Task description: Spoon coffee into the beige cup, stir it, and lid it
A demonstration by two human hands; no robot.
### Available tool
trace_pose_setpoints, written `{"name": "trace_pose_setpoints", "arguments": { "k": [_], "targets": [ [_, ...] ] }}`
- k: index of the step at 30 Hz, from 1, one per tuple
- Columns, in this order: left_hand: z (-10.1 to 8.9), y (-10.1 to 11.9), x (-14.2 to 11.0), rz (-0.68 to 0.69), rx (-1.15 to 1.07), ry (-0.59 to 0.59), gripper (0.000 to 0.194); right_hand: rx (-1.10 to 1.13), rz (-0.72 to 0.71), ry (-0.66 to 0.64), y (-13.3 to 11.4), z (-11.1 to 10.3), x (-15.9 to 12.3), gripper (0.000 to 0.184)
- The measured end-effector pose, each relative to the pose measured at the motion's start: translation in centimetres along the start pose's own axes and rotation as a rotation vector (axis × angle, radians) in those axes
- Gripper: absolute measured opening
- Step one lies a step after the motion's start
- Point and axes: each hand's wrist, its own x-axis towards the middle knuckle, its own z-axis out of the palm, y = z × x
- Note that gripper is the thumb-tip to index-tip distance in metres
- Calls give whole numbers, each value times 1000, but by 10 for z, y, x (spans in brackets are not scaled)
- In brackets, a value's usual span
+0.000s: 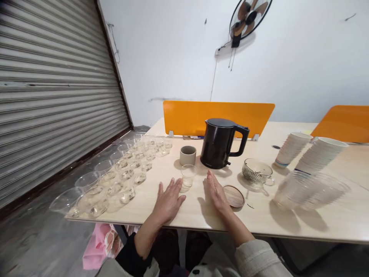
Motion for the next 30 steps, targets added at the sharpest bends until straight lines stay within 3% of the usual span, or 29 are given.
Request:
{"name": "trace_pose_setpoints", "arguments": {
  "k": [4, 6, 10, 12, 14, 18, 23, 30],
  "targets": [
    [-1, -1, -2, 2, 25, -12, 62, 63, -71, 42, -20, -22, -24, 66],
    [-1, -2, -2, 1, 38, -16, 61, 42, -139, 169, -31, -47, -33, 62],
    [2, -5, -2, -1, 43, -12, 59, -329, -164, 556, -40, -114, -33, 66],
    [3, -5, -1, -5, 39, -2, 59, -563, -153, 609, -35, -141, -23, 65],
    [4, -6, -1, -9, 35, 6, 59, -720, -124, 559, -27, -158, -9, 59],
    [4, -6, 0, -7, 20, 17, 60, -828, -88, 445, -13, -163, 18, 41],
    [4, -6, 0, -2, 24, 13, 60, -792, -116, 493, -16, -163, 32, 33],
    [3, -5, -1, 4, 31, 24, 60, -803, -165, 543, -33, -186, 40, 35]
  ]
}}
